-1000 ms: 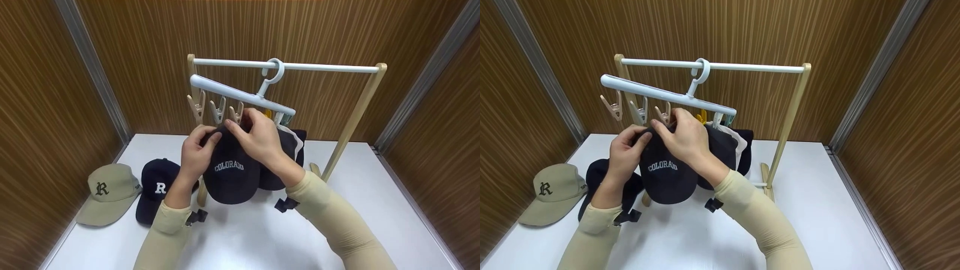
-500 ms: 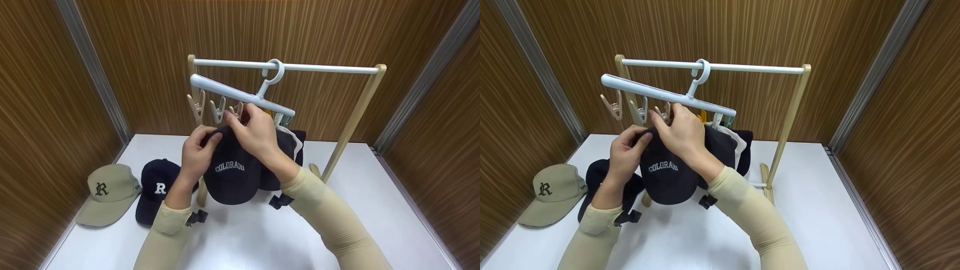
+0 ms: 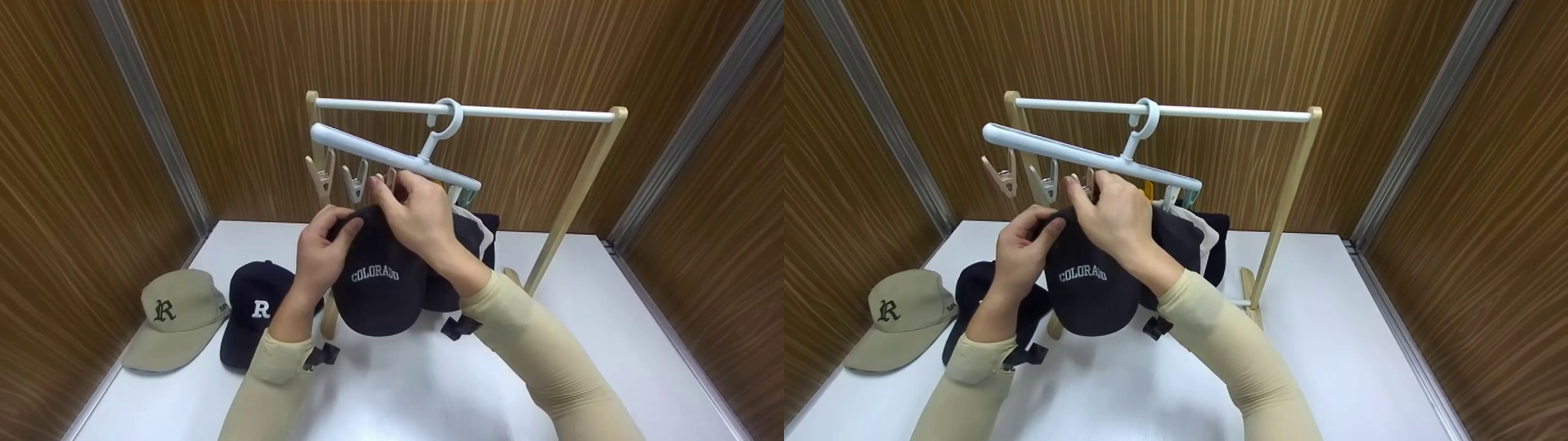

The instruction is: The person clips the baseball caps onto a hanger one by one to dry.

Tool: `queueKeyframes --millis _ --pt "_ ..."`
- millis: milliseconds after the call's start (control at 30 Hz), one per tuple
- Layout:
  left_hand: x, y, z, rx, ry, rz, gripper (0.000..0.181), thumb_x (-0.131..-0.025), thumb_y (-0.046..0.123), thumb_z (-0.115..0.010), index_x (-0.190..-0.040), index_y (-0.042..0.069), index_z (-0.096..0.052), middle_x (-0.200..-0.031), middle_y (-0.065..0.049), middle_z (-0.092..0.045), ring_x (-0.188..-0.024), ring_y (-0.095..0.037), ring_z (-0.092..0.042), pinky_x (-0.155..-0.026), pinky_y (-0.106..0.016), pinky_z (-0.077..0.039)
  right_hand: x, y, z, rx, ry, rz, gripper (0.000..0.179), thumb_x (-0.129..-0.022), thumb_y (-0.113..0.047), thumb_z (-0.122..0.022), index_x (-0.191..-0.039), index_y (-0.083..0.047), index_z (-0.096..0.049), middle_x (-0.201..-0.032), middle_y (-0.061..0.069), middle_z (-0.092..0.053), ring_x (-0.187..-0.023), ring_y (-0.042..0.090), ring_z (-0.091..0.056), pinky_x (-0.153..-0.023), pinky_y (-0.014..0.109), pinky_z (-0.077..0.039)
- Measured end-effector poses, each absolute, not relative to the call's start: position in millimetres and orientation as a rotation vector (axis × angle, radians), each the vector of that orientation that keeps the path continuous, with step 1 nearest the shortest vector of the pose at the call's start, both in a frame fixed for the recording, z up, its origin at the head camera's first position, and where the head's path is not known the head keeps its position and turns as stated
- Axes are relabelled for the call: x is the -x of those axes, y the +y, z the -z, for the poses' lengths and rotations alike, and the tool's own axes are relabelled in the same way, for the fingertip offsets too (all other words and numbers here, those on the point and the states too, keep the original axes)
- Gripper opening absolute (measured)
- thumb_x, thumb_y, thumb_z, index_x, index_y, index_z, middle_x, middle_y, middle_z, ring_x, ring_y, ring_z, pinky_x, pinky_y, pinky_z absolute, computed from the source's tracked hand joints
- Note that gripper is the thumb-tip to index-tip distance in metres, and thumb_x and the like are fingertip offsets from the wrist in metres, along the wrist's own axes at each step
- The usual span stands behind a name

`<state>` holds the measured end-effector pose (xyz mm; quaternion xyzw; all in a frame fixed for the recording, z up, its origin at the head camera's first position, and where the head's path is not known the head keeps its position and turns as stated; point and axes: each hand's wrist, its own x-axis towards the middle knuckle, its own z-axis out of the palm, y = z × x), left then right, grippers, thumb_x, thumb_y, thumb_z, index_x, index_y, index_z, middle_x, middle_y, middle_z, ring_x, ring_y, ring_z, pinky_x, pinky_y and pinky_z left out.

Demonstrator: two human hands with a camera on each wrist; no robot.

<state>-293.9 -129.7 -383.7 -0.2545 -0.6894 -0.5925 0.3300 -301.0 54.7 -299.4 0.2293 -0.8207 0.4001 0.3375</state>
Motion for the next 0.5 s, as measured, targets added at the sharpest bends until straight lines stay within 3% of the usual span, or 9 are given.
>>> queueKeyframes --millis 267,500 --pt "293.6 -128.7 383.3 0.678 -1.785 1.555 0.005 -0.105 0.007 -0.077 -0.106 0.002 -0.079 -0.096 -0.006 -0.07 -0.089 -0.02 -0.064 -0.083 -0.029 -0.053 300.9 59.6 294.3 -0.676 -2.112 -1.169 0.04 -0.11 -0.035 -0.072 -0.077 -0.013 -0.074 -0.068 -0.004 -0.07 -0.064 0.015 -0.062 -0.063 0.032 -0.043" --pt "292.8 -126.2 383.9 0.691 -1.772 1.584 0.005 -0.105 0.003 -0.076 -0.107 0.0 -0.079 -0.096 -0.009 -0.07 -0.089 -0.02 -0.064 -0.082 -0.028 -0.053 301.9 65.9 292.3 -0.703 -2.099 -1.296 0.039 -0.109 -0.034 -0.072 -0.076 -0.014 -0.079 -0.066 -0.009 -0.069 -0.062 0.01 -0.058 -0.061 0.027 -0.041"
